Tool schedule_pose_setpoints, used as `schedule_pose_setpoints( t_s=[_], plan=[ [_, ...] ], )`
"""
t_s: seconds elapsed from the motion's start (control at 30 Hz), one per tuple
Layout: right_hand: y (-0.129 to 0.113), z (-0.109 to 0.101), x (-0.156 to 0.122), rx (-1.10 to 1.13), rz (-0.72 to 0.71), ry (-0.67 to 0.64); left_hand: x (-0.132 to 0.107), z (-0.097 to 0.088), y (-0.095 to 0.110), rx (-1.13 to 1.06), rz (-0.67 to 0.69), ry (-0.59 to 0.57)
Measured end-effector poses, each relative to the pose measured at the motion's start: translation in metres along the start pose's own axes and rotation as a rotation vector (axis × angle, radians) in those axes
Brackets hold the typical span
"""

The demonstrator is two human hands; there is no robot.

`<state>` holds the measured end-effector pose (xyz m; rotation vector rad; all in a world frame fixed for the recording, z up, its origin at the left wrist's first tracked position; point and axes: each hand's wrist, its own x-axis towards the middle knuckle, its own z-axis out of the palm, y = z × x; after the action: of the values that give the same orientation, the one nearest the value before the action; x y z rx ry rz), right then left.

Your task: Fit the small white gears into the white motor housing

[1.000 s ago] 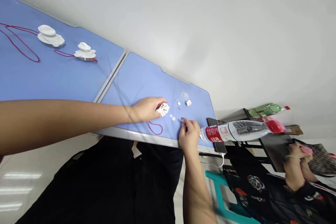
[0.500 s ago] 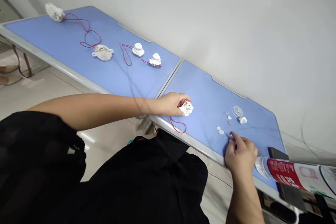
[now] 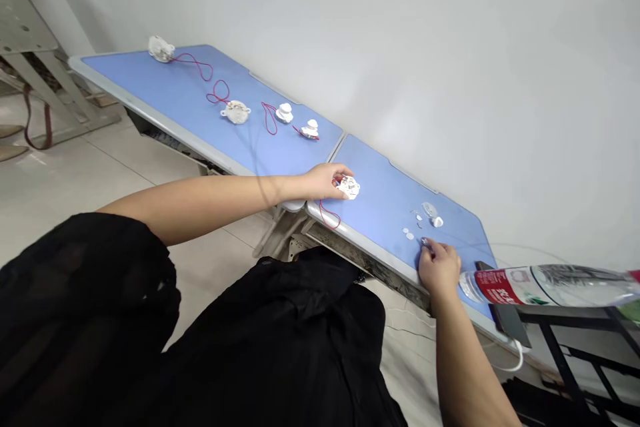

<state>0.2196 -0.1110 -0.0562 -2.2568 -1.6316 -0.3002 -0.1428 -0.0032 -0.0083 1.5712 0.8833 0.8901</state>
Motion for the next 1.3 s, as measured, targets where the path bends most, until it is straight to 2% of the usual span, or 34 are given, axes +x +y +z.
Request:
schedule_pose_setpoints(
  t_s=[0.13,0.23,0.47,0.67,1.17,1.3],
  plan=[
    [-0.005,-0.002,0.001,-0.001,-0.009,-0.004,-0.014,-0.017,-0.011,-0.014,0.007,0.121],
    [-0.008,-0.003,0.001,-0.002,-0.016,-0.004,-0.017,-0.021,-0.017,-0.042,0.009,0.17],
    [-0.007,0.0,-0.001,-0.005,0.015,0.0,-0.022,-0.019,-0.015,-0.069,0.056,0.18],
    [-0.008,-0.001,-0.001,0.002,0.017,-0.008,-0.025,-0.018,-0.012,-0.048,0.045,0.187],
    [-0.025,-0.017,-0.012,-0.034,0.019,-0.033,-0.024,-0.017,-0.011,0.17,-0.027,0.248],
    [-0.034,-0.026,-0.007,-0.077,-0.009,-0.102,-0.026,-0.016,-0.008,0.239,-0.036,0.307]
  ],
)
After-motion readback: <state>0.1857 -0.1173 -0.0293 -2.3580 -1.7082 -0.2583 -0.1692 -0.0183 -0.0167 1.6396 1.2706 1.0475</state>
